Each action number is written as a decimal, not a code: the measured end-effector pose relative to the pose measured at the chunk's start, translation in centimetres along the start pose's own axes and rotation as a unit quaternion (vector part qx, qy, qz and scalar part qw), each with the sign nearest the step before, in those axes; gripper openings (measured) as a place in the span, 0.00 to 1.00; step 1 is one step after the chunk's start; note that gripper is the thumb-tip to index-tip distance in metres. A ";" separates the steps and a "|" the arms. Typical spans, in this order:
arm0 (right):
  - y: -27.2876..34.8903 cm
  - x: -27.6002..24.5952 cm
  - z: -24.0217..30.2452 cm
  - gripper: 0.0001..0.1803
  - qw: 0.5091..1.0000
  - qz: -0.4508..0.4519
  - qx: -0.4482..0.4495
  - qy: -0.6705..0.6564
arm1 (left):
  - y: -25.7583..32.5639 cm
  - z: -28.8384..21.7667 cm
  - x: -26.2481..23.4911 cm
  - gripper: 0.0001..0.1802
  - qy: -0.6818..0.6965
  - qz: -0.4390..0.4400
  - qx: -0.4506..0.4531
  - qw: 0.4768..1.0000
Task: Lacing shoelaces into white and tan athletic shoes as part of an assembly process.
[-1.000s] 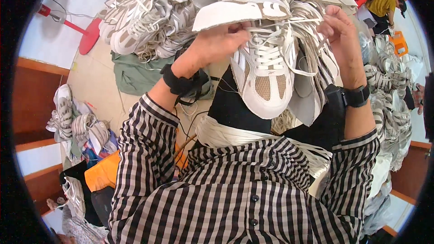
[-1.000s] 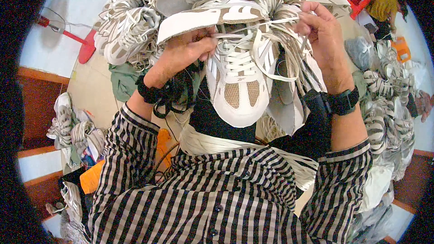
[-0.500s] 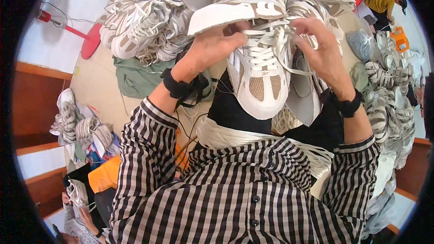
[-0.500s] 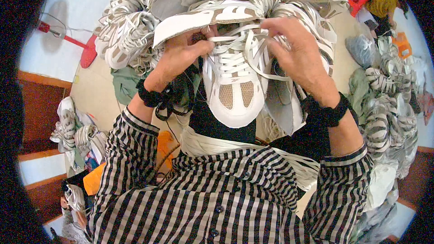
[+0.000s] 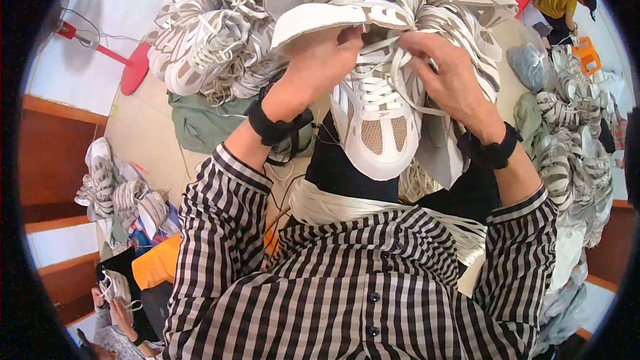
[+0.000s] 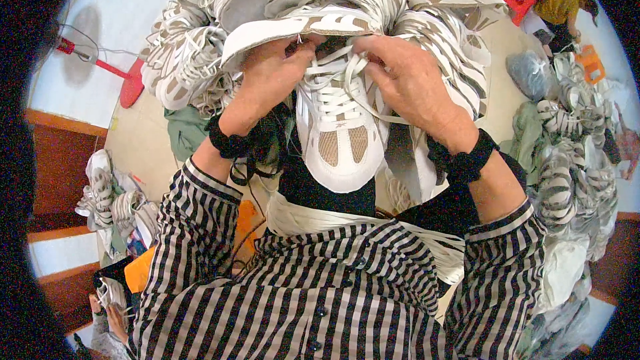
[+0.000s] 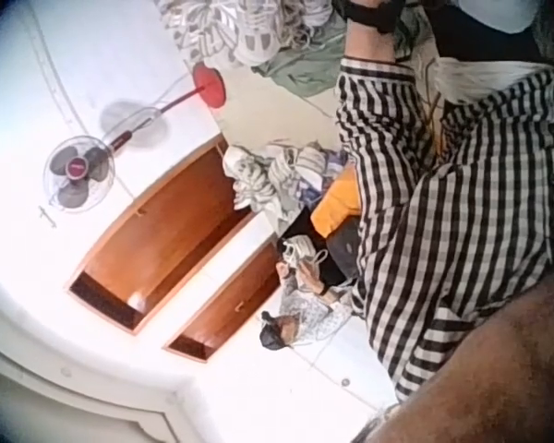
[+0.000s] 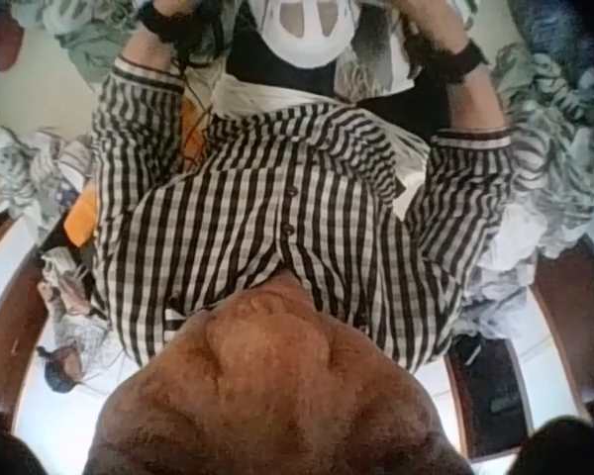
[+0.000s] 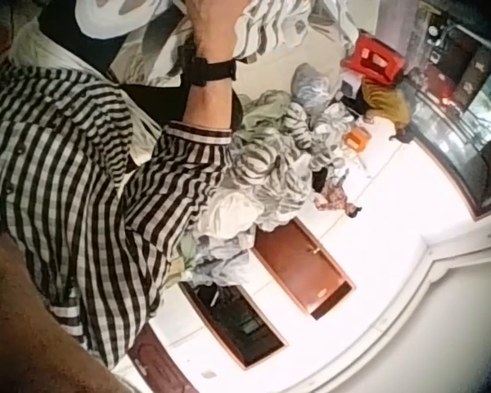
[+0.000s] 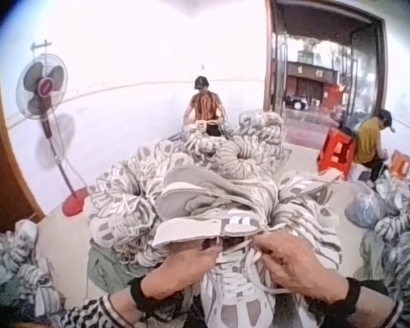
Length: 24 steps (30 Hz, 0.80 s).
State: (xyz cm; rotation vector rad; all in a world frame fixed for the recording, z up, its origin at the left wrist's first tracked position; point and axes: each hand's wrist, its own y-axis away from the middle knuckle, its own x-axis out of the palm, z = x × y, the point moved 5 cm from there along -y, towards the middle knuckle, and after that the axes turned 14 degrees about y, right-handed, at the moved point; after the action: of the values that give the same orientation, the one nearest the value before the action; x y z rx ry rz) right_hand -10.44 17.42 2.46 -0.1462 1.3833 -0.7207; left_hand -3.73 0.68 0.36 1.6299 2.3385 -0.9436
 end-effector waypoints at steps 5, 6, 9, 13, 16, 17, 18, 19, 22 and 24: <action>-0.2 -0.9 0.2 0.13 0.996 0.004 -0.037 0.081 | -1.7 0.0 1.8 0.10 0.014 0.051 0.099 0.994; -0.2 -1.2 0.3 0.12 0.994 -0.010 -0.058 0.094 | -2.1 -0.1 2.4 0.11 -0.029 0.075 0.131 0.988; -0.2 -1.9 -0.7 0.11 0.999 -0.026 -0.005 0.037 | -3.2 1.6 3.2 0.10 0.079 0.129 0.028 0.988; -0.3 -0.9 -0.9 0.09 0.997 -0.027 0.036 -0.070 | -3.9 2.0 3.5 0.08 0.193 0.207 -0.023 0.959; -0.5 -0.3 0.2 0.09 0.998 -0.037 -0.040 -0.016 | -3.5 2.1 2.9 0.06 0.206 0.197 -0.082 0.955; -0.6 0.1 0.4 0.10 0.999 -0.012 -0.047 0.016 | -3.5 1.8 3.0 0.05 0.197 0.211 -0.085 0.954; -0.7 0.4 0.5 0.10 0.997 0.013 -0.053 0.048 | -3.5 1.6 2.9 0.05 0.197 0.212 -0.081 0.954; -0.6 0.2 0.6 0.11 0.998 -0.013 -0.049 0.040 | -3.3 1.3 2.9 0.05 0.228 0.230 -0.083 0.943; -0.5 -0.2 0.0 0.09 0.997 -0.066 0.005 -0.042 | -3.1 0.6 2.8 0.04 0.284 0.243 -0.070 0.925; -0.2 0.0 -0.5 0.07 0.995 -0.071 0.051 -0.048 | -3.1 0.7 2.8 0.05 0.270 0.248 -0.076 0.927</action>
State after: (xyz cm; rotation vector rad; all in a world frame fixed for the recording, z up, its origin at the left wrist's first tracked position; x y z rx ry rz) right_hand -11.03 17.43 2.50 -0.1981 1.2498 -0.8901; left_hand -7.82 1.86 -0.15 2.4747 2.0103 -0.2182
